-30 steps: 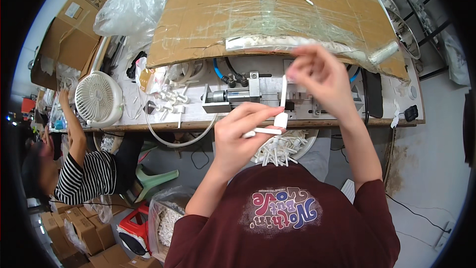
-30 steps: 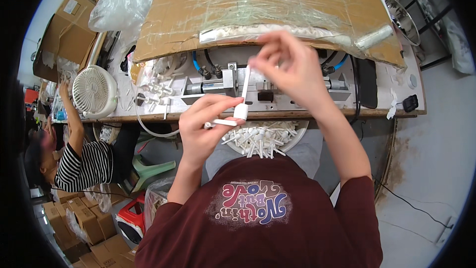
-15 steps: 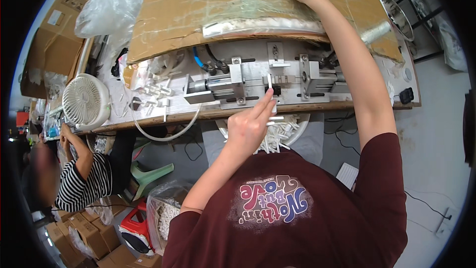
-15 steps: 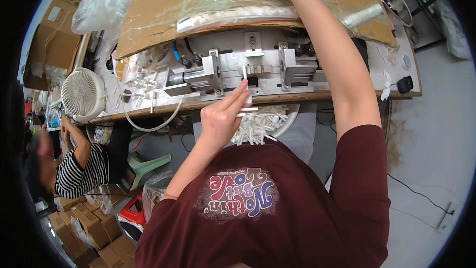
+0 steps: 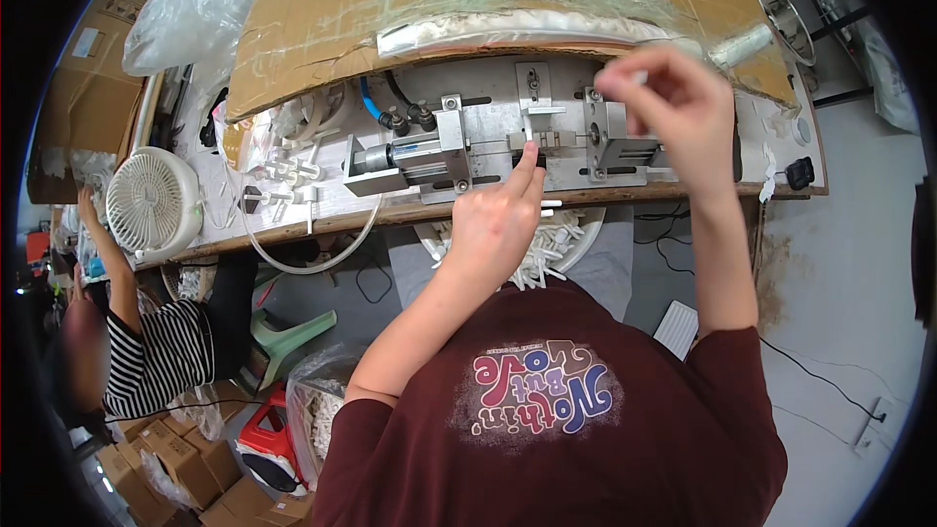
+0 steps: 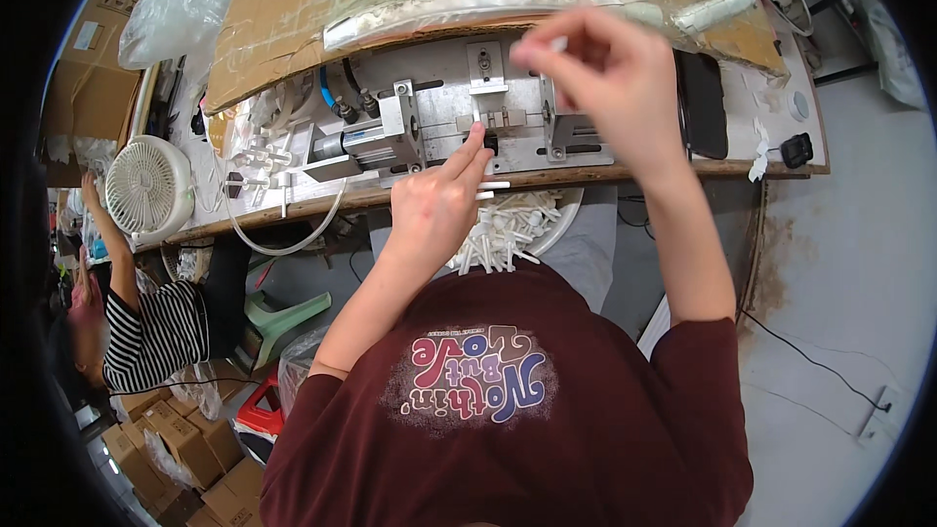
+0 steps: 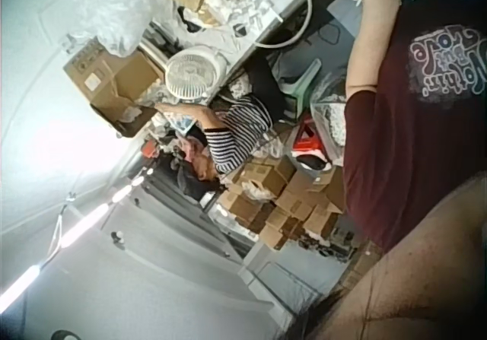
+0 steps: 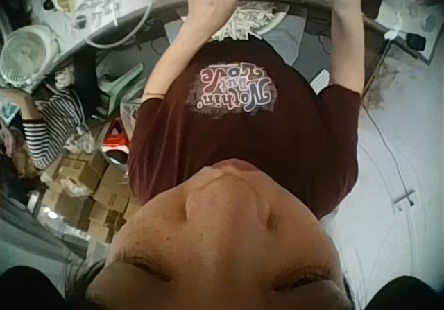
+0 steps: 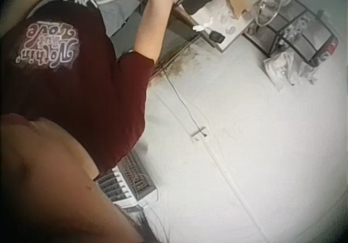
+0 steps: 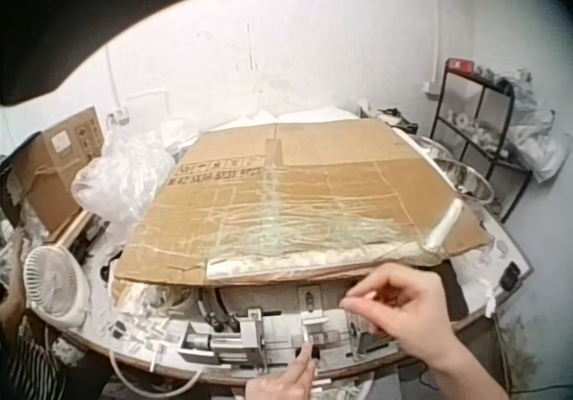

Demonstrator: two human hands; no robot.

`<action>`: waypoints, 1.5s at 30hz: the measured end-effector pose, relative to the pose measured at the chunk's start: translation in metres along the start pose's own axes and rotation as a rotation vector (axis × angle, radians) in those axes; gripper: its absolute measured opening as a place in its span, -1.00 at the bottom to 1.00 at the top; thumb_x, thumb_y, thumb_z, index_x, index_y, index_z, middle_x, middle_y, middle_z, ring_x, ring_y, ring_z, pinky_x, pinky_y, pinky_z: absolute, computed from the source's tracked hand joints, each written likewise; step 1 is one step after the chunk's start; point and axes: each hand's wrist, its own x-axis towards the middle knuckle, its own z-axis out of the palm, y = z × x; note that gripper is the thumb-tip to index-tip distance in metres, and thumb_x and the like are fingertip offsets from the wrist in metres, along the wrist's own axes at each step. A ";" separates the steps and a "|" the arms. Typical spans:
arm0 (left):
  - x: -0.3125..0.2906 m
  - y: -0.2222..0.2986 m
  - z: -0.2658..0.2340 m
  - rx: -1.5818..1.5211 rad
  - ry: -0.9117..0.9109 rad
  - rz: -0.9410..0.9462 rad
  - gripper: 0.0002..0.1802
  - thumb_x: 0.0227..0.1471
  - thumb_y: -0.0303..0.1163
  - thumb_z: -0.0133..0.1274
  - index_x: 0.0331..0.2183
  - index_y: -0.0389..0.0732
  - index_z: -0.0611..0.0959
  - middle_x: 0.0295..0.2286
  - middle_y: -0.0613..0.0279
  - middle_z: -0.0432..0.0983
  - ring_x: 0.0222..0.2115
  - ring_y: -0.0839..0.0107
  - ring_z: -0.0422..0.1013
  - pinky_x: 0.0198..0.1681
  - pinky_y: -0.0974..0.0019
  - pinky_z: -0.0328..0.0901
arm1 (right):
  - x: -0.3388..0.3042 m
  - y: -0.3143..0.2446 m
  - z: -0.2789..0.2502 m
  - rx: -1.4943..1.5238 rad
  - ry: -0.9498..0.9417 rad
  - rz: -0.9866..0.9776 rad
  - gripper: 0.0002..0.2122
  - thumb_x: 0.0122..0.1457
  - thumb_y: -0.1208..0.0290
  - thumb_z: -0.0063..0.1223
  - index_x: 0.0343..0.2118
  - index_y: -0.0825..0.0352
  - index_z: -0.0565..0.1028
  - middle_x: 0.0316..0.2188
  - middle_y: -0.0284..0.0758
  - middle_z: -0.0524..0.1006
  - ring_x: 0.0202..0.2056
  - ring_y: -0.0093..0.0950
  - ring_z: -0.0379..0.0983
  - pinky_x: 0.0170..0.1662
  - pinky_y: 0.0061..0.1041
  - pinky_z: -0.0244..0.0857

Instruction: Assembling small white plastic T-shaped and L-shaped tube connectors using a pneumatic press machine on a workbench.

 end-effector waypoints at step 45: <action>-0.014 -0.002 -0.005 -0.120 0.136 -0.029 -0.68 -0.22 -0.40 0.32 -0.28 -0.16 0.72 -0.11 0.28 0.58 -0.56 0.38 0.54 -0.51 0.42 0.39 | -0.096 0.036 0.000 0.220 0.201 0.283 -0.81 0.16 0.59 0.10 -0.15 0.42 0.47 -0.46 -0.38 0.54 -0.56 -0.79 0.33 -0.57 -0.79 0.15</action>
